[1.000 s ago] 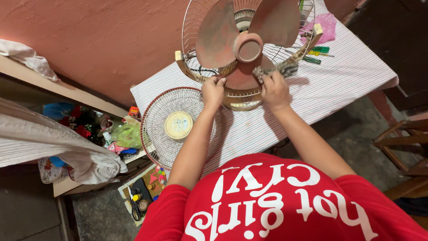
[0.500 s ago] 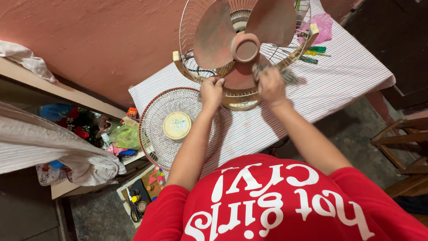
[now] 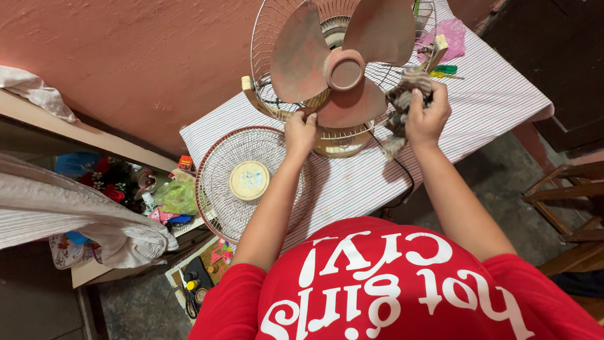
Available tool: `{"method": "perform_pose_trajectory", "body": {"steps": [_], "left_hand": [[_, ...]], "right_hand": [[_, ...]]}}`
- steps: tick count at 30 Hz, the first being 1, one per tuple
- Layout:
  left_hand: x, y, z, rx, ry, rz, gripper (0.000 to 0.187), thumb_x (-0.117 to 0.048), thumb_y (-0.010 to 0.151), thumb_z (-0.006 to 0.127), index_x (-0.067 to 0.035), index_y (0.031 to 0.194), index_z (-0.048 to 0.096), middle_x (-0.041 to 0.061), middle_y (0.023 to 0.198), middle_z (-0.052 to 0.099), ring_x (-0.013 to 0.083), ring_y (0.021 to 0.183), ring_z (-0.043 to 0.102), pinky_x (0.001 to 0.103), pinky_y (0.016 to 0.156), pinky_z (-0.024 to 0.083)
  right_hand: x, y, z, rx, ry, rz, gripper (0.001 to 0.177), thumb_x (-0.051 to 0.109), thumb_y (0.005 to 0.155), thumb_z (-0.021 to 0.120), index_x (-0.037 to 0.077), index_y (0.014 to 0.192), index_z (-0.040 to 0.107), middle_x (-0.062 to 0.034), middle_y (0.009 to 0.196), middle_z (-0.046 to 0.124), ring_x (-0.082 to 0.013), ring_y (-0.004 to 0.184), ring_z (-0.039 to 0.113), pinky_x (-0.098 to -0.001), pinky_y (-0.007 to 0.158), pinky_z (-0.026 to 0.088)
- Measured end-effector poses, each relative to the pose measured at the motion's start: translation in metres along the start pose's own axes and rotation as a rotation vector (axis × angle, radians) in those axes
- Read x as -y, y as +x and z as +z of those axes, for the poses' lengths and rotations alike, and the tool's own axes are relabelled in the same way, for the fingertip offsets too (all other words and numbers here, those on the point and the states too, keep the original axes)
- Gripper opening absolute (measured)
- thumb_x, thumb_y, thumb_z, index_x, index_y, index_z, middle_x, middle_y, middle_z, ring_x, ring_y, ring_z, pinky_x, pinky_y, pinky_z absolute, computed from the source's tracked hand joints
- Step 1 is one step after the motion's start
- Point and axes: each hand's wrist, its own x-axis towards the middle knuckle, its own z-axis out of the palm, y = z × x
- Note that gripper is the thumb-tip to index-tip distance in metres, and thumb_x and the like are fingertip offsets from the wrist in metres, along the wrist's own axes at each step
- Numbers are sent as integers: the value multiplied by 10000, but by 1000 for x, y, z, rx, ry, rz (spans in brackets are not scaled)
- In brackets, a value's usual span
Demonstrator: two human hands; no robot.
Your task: The person wipes the fan blades with a cloth, then attaches the front wire cage and secures it. They then attach the rear wire cage and align it with the fan body. The person repeatedly adjusts and repositions the cages to ensure proper fit.
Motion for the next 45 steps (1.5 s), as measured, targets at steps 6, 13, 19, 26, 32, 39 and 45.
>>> {"method": "perform_pose_trajectory", "body": {"steps": [6, 13, 19, 26, 32, 39, 45], "left_hand": [[-4, 7, 14, 25, 239, 66, 399, -300, 887, 773, 50, 1062, 693, 240, 976, 733, 404, 942, 691, 447, 843, 520], [-6, 13, 17, 82, 106, 70, 327, -248, 898, 736, 29, 1072, 728, 249, 975, 734, 401, 933, 712, 427, 839, 544], [-8, 19, 9, 106, 94, 51, 301, -230, 880, 735, 18, 1051, 744, 242, 934, 739, 387, 895, 720, 426, 814, 542], [-12, 15, 14, 116, 154, 36, 300, -239, 899, 745, 29, 1033, 757, 267, 935, 735, 409, 892, 711, 436, 834, 542], [-17, 13, 9, 111, 133, -11, 302, -228, 903, 732, 24, 1069, 740, 255, 959, 737, 392, 915, 718, 428, 834, 540], [-19, 13, 5, 86, 104, 68, 294, -198, 885, 730, 9, 1094, 741, 245, 965, 742, 376, 914, 727, 418, 840, 546], [-20, 13, 8, 128, 178, -5, 287, -231, 905, 745, 29, 1027, 756, 254, 928, 737, 394, 884, 718, 434, 828, 541]], "right_hand": [[3, 8, 25, 86, -130, -225, 342, -94, 914, 644, 33, 1231, 653, -158, 1148, 653, -310, 1063, 677, -389, 948, 564], [-11, -18, 56, 242, -503, -547, 339, -29, 932, 697, 17, 1268, 699, -157, 1187, 580, -320, 1042, 593, -412, 928, 537], [-12, -51, 47, 433, -483, -517, 371, -41, 889, 659, -3, 1255, 702, -157, 1168, 608, -324, 1009, 601, -408, 901, 543], [-5, 0, 17, 213, -508, -542, 386, -10, 920, 691, 39, 1303, 710, -142, 1129, 590, -332, 1011, 591, -431, 876, 534], [-13, -25, 46, 322, -542, -580, 369, -26, 952, 659, -1, 1319, 683, -160, 1134, 585, -339, 993, 589, -415, 865, 540], [-15, -57, 16, 392, -464, -367, 430, -61, 884, 627, 18, 1299, 706, -179, 1111, 585, -356, 1007, 570, -432, 885, 513], [-6, -5, 21, 152, -194, -246, 486, -95, 926, 590, 36, 1386, 674, -205, 1245, 548, -356, 1176, 576, -408, 1050, 499]]}}
